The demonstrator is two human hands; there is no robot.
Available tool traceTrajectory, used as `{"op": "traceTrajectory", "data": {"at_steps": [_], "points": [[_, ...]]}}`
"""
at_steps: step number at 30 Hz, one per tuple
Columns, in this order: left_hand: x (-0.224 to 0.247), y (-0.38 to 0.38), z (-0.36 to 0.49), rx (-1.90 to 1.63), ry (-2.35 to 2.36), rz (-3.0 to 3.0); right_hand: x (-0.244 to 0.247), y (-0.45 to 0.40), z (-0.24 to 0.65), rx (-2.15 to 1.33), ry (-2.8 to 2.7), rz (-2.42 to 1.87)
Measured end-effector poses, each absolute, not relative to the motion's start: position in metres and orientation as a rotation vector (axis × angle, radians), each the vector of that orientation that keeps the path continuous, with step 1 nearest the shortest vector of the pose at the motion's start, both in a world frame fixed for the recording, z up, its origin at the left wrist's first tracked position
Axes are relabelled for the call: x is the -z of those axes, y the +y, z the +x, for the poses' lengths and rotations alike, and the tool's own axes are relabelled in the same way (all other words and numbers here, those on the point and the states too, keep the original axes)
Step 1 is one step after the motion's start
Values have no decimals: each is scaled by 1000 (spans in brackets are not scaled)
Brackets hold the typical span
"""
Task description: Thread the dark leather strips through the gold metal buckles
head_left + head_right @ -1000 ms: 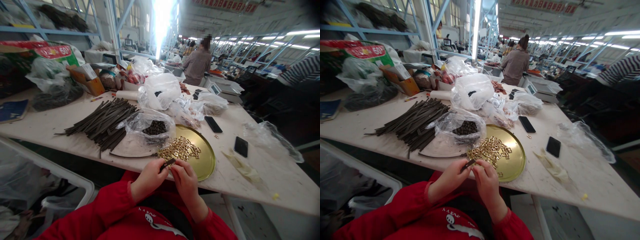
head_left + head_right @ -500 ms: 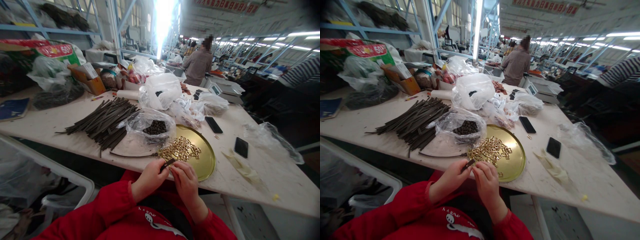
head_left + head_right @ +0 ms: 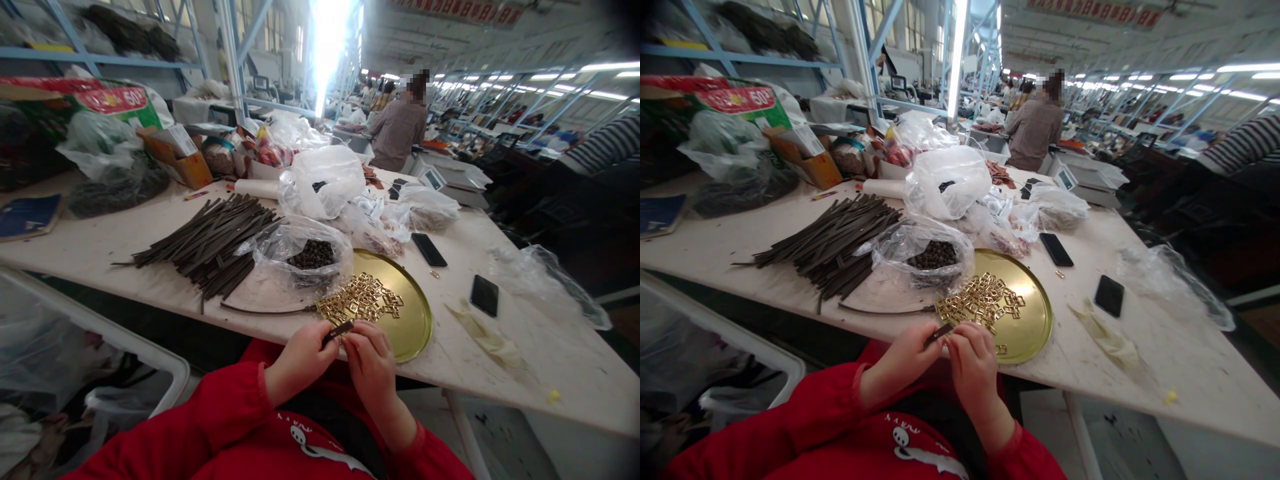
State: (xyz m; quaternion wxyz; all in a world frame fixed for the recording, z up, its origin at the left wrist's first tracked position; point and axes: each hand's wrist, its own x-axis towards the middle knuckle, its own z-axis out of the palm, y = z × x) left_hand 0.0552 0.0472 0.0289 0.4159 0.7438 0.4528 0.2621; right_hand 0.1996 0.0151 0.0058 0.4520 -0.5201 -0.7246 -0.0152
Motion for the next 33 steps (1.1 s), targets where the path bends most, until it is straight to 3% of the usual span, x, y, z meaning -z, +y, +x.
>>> {"op": "traceTrajectory", "data": {"at_steps": [4,9,15,18,24,33], "points": [[-29,47,55,-649,1102,1845,-3,13,204,95,-1905,-1187],[-27,47,56,-659,1092,1853,-6,18,201,-132,-1684,-1337],[-28,48,57,-715,1091,1708,-3,16,205,-20,-1886,-1179],[-29,49,56,-723,1099,1710,1,15,206,-261,-1704,-1262],[-30,47,55,-727,1102,1742,-2,16,195,-1115,-1110,-1216],[-31,45,54,-617,1106,1886,2,16,194,-1372,-776,-1136]]}}
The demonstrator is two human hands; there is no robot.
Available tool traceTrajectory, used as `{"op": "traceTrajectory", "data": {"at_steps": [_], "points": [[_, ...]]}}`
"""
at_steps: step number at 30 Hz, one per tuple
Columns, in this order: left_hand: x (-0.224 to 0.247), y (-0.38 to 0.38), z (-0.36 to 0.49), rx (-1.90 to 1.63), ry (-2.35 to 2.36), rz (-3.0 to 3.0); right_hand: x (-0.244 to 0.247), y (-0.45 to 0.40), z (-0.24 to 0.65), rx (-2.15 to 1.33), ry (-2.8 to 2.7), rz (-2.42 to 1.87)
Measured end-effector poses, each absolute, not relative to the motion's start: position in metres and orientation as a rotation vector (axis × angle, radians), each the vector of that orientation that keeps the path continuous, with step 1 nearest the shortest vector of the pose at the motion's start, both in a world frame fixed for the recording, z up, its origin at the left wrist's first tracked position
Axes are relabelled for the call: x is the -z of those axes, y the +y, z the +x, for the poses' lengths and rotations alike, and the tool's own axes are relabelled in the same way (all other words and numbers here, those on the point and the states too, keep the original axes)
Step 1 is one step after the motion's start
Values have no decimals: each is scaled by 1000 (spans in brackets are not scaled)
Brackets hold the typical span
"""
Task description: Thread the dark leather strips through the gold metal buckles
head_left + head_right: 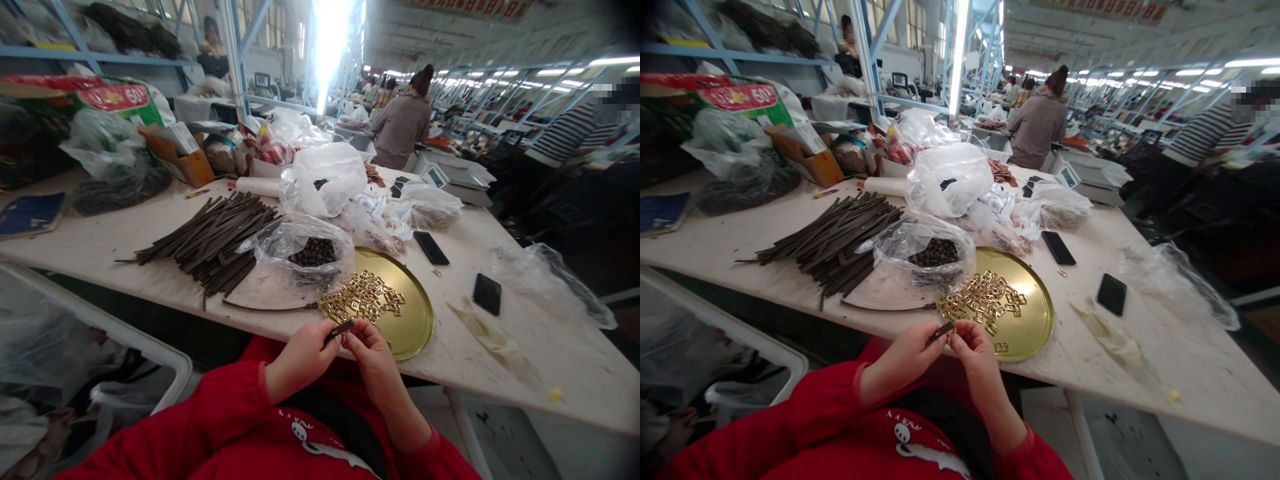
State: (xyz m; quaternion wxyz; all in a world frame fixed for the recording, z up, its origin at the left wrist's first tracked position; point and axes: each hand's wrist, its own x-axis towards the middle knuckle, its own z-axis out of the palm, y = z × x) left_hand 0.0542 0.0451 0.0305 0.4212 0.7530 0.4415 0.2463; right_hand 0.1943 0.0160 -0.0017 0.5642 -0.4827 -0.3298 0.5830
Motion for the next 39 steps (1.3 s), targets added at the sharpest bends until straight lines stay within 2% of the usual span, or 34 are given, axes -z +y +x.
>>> {"op": "traceTrajectory", "data": {"at_steps": [12,16,21,23,28,31,35,39], "points": [[-27,46,51,-528,1222,2090,6,18,195,-1407,-802,-1152],[-29,45,51,-540,1161,2063,3,19,193,-1358,-857,-1169],[-28,47,52,-575,1116,1943,2,19,191,-1479,-836,-1126],[-27,48,53,-593,1103,1883,2,18,192,-1388,-905,-1149],[-26,50,52,-622,1123,1830,3,16,199,-840,-1369,-1294],[-28,50,52,-599,1112,1863,3,16,203,-657,-1625,-1261],[-29,47,53,-558,1071,1914,4,17,202,-642,-1574,-1336],[-28,46,53,-559,1088,1945,5,19,198,-885,-1353,-1388]]}}
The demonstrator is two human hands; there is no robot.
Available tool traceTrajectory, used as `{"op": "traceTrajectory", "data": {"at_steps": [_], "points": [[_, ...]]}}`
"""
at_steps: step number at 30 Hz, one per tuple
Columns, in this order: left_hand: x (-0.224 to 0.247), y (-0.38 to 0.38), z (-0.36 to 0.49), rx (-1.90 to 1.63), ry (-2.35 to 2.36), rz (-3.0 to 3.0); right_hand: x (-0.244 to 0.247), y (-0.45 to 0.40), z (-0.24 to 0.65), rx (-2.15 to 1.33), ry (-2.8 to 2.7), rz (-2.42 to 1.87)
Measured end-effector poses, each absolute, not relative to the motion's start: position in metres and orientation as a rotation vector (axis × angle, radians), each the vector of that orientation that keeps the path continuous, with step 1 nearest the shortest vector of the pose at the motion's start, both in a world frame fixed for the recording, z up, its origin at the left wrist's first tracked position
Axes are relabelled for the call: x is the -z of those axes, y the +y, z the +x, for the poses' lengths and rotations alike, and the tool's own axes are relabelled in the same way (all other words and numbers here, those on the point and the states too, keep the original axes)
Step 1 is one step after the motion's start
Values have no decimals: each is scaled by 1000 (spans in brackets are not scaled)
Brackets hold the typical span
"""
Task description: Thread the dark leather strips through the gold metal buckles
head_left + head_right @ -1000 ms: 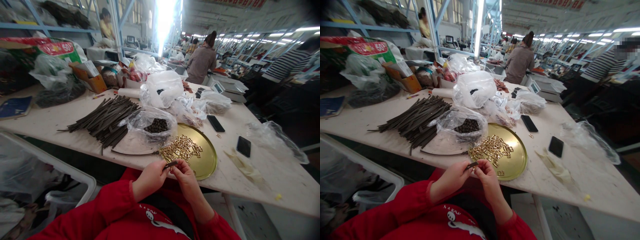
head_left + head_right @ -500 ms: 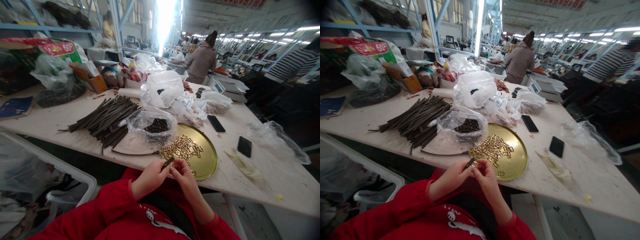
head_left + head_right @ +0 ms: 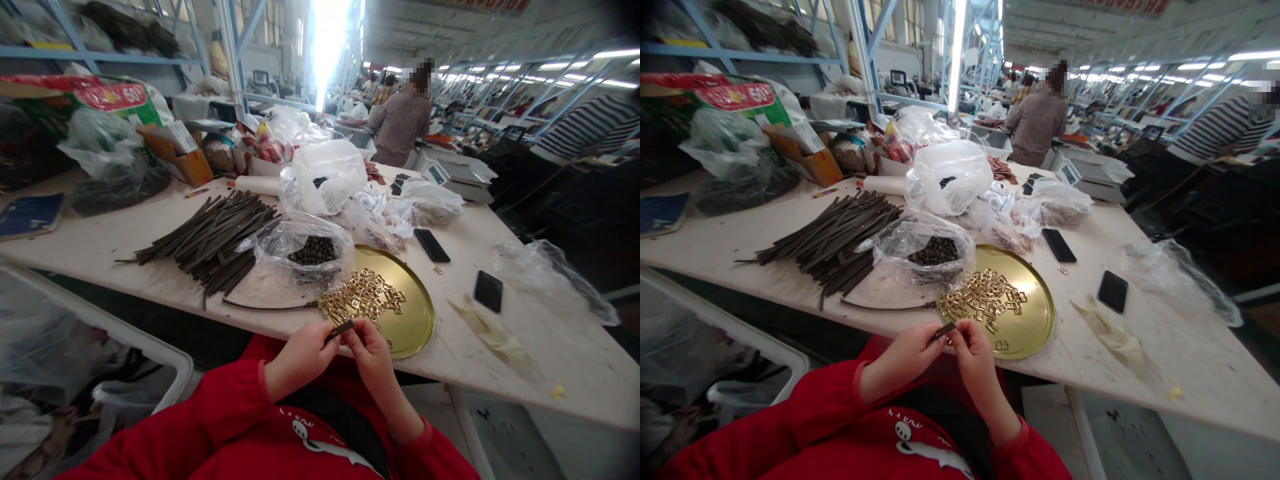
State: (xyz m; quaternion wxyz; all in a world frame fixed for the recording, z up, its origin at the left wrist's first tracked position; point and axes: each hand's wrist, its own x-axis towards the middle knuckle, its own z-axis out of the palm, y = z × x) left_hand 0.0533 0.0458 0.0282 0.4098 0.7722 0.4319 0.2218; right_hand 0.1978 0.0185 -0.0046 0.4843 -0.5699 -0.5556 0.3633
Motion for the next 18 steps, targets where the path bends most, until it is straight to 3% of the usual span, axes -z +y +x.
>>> {"op": "traceTrajectory", "data": {"at_steps": [4,11,18], "points": [[-25,45,53,-569,1103,1922,2,18,197,-849,-1427,-1361],[-22,45,52,-584,1166,1937,5,11,205,27,-1917,-1324],[-22,43,54,-578,1150,2013,5,13,207,224,-1946,-1326]]}}
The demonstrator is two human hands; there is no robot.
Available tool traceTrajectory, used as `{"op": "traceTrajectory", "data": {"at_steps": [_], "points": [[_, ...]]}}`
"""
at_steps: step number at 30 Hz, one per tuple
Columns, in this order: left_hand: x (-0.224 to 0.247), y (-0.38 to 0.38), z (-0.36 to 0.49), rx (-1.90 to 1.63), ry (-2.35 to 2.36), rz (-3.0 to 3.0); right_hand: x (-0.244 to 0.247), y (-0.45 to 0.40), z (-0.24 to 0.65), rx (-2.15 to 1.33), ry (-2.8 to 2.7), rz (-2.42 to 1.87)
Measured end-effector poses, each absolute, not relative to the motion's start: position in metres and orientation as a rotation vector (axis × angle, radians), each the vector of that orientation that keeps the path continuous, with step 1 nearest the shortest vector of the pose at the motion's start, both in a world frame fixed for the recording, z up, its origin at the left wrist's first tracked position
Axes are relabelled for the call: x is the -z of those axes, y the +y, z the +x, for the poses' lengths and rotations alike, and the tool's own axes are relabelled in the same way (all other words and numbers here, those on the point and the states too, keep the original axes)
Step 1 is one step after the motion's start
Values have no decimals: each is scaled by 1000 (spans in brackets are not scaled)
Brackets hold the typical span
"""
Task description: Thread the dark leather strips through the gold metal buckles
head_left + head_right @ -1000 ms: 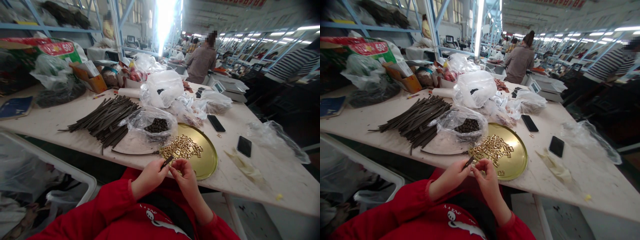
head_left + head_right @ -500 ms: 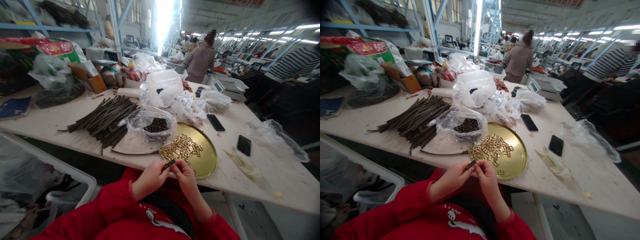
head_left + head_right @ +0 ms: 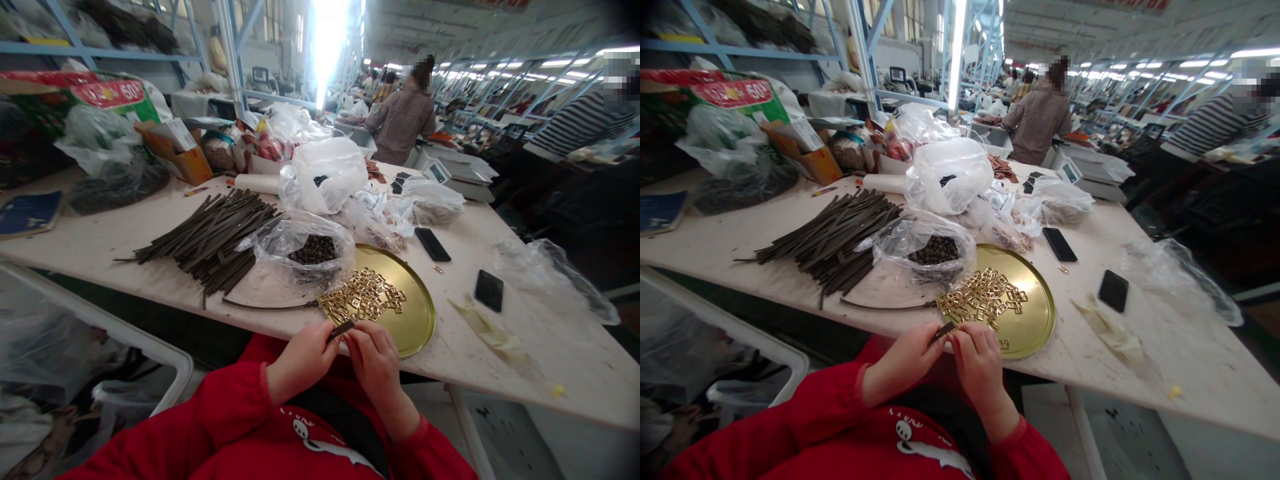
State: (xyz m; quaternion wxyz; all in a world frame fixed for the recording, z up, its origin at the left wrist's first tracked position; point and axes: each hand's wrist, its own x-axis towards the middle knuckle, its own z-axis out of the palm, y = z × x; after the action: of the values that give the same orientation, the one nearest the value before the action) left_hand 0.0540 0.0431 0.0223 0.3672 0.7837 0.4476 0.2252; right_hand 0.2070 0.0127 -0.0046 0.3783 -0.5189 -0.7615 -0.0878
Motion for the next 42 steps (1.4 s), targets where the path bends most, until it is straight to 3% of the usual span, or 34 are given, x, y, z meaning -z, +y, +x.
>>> {"op": "traceTrajectory", "data": {"at_steps": [22,35,42], "points": [[-22,41,56,-576,1202,1995,4,14,209,277,-2010,-1279],[-16,42,57,-575,1081,1862,1,14,206,181,-2015,-1176],[-19,40,58,-574,1160,1943,2,16,205,26,-1890,-1346]]}}
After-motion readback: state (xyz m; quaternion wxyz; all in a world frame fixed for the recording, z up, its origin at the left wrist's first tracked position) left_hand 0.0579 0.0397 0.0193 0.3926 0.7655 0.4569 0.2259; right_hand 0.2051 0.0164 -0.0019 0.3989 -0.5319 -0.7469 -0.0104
